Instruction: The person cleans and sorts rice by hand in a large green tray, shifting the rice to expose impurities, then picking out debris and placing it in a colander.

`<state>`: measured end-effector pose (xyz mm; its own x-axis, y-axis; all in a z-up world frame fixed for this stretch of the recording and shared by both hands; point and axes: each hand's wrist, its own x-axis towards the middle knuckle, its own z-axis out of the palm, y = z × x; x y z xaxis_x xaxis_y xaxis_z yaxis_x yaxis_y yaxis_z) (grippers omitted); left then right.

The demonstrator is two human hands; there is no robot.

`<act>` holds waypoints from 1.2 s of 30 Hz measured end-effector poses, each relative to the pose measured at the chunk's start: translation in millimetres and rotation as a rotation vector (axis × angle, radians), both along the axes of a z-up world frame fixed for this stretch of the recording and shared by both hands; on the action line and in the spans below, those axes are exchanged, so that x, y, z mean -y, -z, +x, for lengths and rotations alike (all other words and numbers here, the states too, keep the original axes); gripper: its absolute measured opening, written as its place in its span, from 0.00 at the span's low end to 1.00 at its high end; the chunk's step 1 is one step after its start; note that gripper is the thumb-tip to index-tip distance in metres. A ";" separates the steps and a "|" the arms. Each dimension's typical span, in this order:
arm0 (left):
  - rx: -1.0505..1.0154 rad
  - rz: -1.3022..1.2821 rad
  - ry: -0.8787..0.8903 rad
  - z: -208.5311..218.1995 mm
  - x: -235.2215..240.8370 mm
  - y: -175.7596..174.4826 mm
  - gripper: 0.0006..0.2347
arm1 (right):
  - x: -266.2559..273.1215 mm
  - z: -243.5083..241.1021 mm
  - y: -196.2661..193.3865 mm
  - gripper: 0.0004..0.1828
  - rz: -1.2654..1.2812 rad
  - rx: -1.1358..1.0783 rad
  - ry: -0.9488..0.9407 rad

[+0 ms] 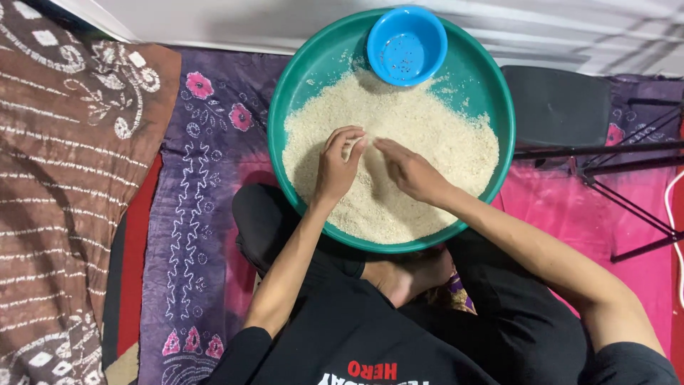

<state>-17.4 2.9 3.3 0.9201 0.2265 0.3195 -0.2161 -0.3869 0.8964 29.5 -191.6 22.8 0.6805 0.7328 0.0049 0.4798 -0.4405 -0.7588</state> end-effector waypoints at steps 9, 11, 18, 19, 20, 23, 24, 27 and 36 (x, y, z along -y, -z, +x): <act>-0.384 -0.533 0.302 -14.2 63.1 49.7 0.13 | 69.3 48.5 32.5 0.18 0.183 -0.010 0.377; -0.401 -0.551 0.276 -9.3 65.3 81.5 0.11 | 95.5 59.8 41.8 0.18 0.197 -0.042 0.408; -0.401 -0.403 0.123 0.7 51.7 33.7 0.10 | 124.7 52.8 9.2 0.19 0.055 -0.060 0.412; -0.408 -0.400 0.121 2.8 55.6 32.9 0.10 | 126.7 52.7 17.8 0.19 0.056 -0.067 0.413; -0.392 -0.366 0.127 5.8 60.0 32.0 0.09 | 129.2 53.4 26.0 0.21 0.054 -0.113 0.399; -0.391 -0.251 0.142 15.7 71.8 30.6 0.09 | 128.2 47.5 26.1 0.24 0.027 -0.174 0.377; -0.399 -0.171 0.152 19.4 75.3 30.3 0.09 | 126.3 44.6 21.8 0.25 0.000 -0.181 0.369; -0.340 -0.257 0.187 27.4 84.8 18.1 0.07 | 128.0 43.0 28.6 0.25 0.059 -0.181 0.360; -0.364 -0.268 0.154 30.3 88.4 25.0 0.07 | 125.4 47.7 37.5 0.22 0.122 -0.141 0.385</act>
